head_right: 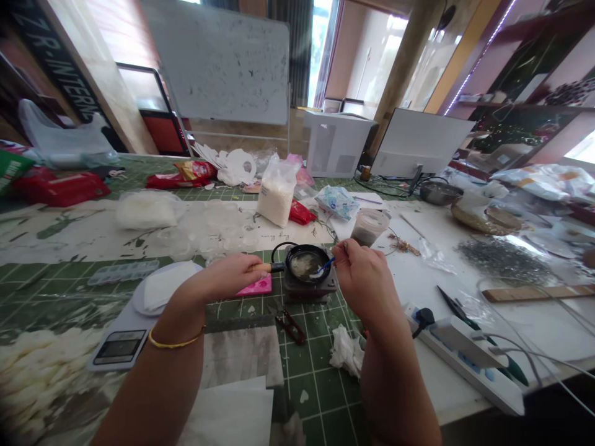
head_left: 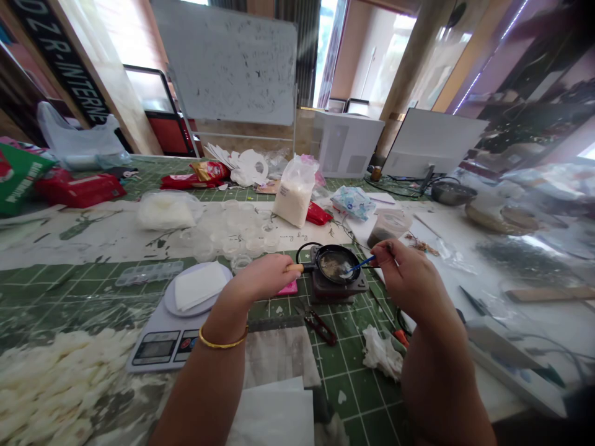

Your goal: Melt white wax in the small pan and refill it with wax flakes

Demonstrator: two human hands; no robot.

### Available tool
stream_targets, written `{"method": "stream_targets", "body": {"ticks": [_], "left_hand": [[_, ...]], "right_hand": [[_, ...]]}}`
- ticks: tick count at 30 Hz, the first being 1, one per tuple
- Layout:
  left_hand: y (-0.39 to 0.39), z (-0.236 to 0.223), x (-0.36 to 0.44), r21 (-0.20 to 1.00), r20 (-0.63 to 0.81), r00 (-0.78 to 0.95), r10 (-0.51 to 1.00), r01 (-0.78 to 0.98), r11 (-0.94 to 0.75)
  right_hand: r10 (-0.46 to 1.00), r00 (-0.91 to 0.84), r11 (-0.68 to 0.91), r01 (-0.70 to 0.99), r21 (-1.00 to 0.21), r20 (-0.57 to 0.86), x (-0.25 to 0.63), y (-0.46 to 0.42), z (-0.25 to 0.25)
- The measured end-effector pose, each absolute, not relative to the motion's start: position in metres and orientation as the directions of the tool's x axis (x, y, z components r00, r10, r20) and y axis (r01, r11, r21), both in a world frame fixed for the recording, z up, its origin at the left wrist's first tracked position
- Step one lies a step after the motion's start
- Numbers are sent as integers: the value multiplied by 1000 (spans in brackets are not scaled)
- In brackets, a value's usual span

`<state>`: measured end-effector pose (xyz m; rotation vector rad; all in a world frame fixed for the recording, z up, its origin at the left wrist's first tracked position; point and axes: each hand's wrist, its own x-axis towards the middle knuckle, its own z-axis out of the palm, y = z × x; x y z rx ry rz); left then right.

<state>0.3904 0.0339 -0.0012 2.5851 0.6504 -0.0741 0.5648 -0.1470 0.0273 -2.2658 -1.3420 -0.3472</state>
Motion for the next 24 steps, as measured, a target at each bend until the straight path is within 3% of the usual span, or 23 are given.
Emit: {"method": "stream_targets", "body": {"ticks": [3,8,12,18,24], "left_hand": [[34,-2,390,432,-158,889,429,453,-780],[35,-3,391,441,-172,882,438,467,-767],[35,-3,390,437,-175,881,440,470,-767],[34,-2,389,425,-160,879,450,472,-772],[35,-2,389,436,-161,875,456,477,-763]], "right_hand": [[715,486,-420,873,-246,503,565,-149,28],[773,473,-370,877,-305,423,565,-147,26],[764,451,-332,888,-317,461,562,-144,25],[829,385,-241,901,-362,406,556,-146,26],[762,466,-340,879,-335,449,559,-148,28]]}}
